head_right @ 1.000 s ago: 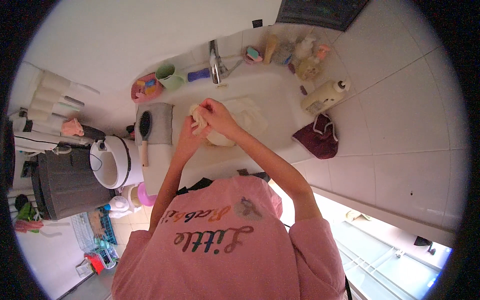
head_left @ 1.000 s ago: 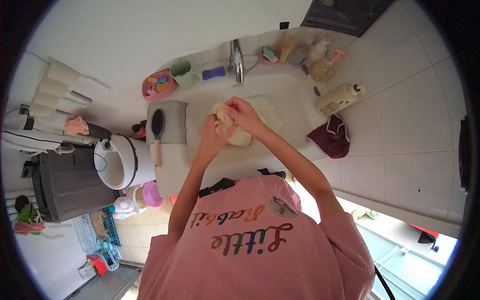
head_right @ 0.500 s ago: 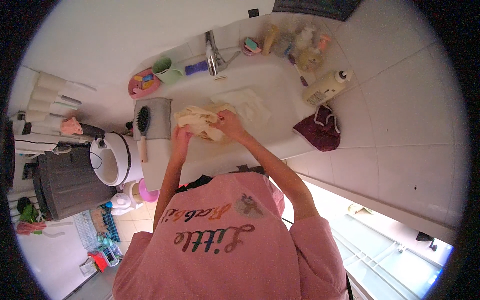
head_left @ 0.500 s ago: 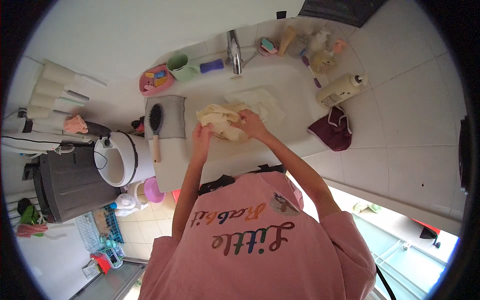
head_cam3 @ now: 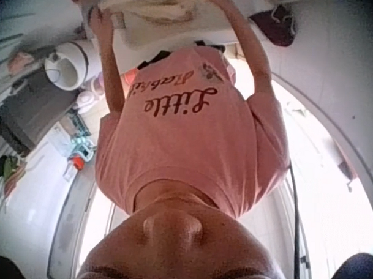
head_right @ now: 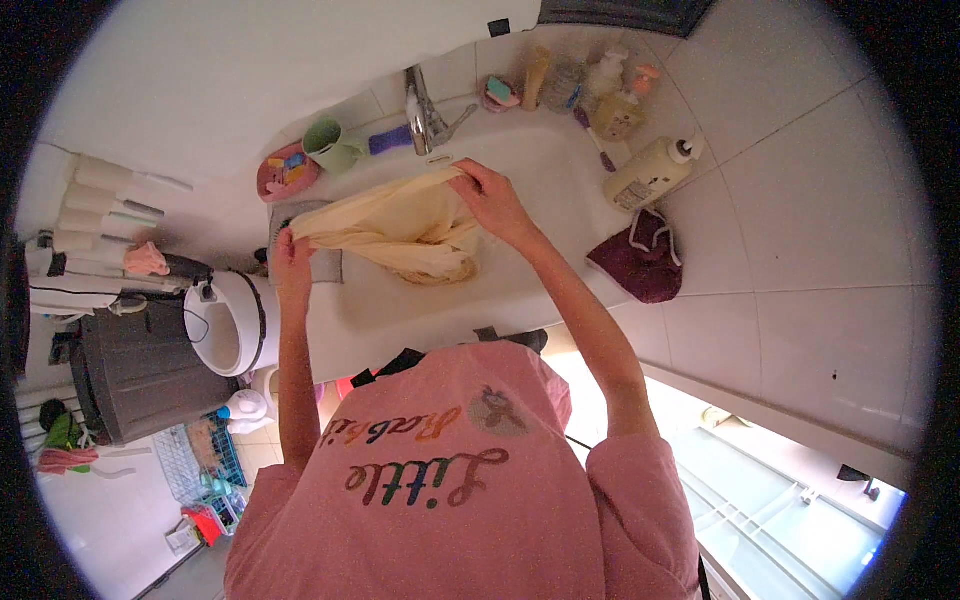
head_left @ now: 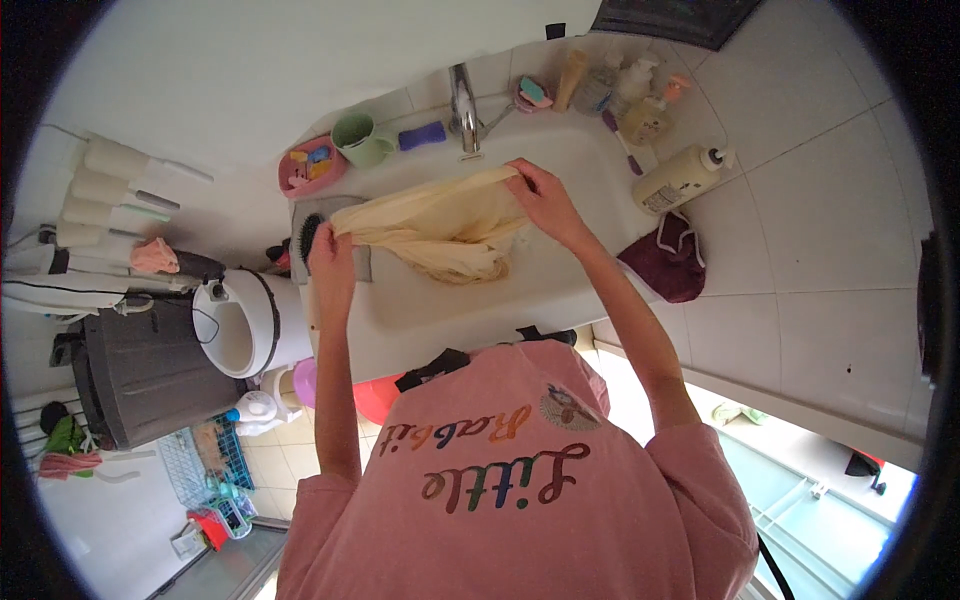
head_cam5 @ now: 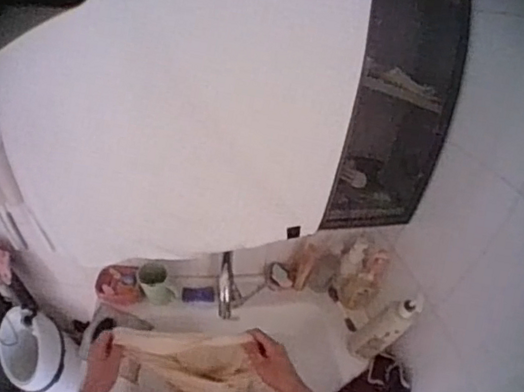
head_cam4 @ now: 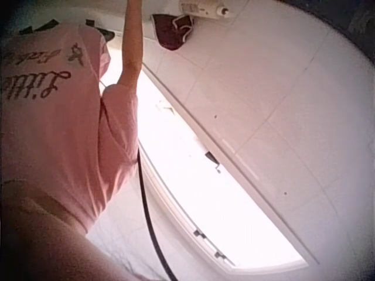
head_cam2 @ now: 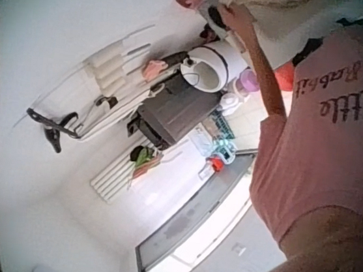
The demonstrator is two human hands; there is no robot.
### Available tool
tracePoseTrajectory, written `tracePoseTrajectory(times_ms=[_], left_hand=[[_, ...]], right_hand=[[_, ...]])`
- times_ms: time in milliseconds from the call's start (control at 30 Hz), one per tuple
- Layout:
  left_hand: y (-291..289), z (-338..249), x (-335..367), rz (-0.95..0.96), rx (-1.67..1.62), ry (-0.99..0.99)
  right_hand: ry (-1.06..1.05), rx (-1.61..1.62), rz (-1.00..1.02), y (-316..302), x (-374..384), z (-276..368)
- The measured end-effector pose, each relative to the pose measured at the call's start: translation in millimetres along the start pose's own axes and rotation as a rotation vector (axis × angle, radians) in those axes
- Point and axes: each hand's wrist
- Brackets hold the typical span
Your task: The person washes a piece of clothing in a sink by lathering it with soap, scrubbing it by hand, and unfolding it, then washes another cloth by rubbing soap onto it and lathering it.
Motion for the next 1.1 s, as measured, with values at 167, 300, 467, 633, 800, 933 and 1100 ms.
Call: tracePoseTrajectory(times_ms=[167,300,467,633,800,933,1100], left_hand=[[-15.0,-47.9,19.0,-0.046,0.322,0.131],[-27.9,-73.5,34.8,-0.067,-0.018,-0.009],[-22.4,-123.9,24.6,-0.163,0.049,0.021],[-9.8,-137.4,12.0,0.083,-0.212,-0.012],[6.8,-137.0,3.8,0.086,-0.619,-0.268],[6.9,-135.9,-0.1,0.112,-0.670,-0.272],[-8.4,-135.9,3.4,0.021,-0.632,-0.157]], right_hand=[[-0.144,-0.201,0.050,-24.0,18.6,64.7],[-0.620,-0.336,0.090,-42.5,40.1,81.7],[-0.455,-0.612,-0.147,-40.0,40.9,69.5],[0.482,-0.190,-0.148,-7.6,19.8,-27.0],[0.920,0.698,0.145,48.9,-19.7,-82.0],[0.829,1.038,0.069,61.3,-22.0,-79.4],[0.811,0.609,-0.015,29.5,-3.9,-91.0]])
Point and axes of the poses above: each hand's wrist, its own x-axis towards the middle knuckle, its own y-axis out of the palm, z = x × y, and after that the axes turned 9 degrees about -z, right-handed
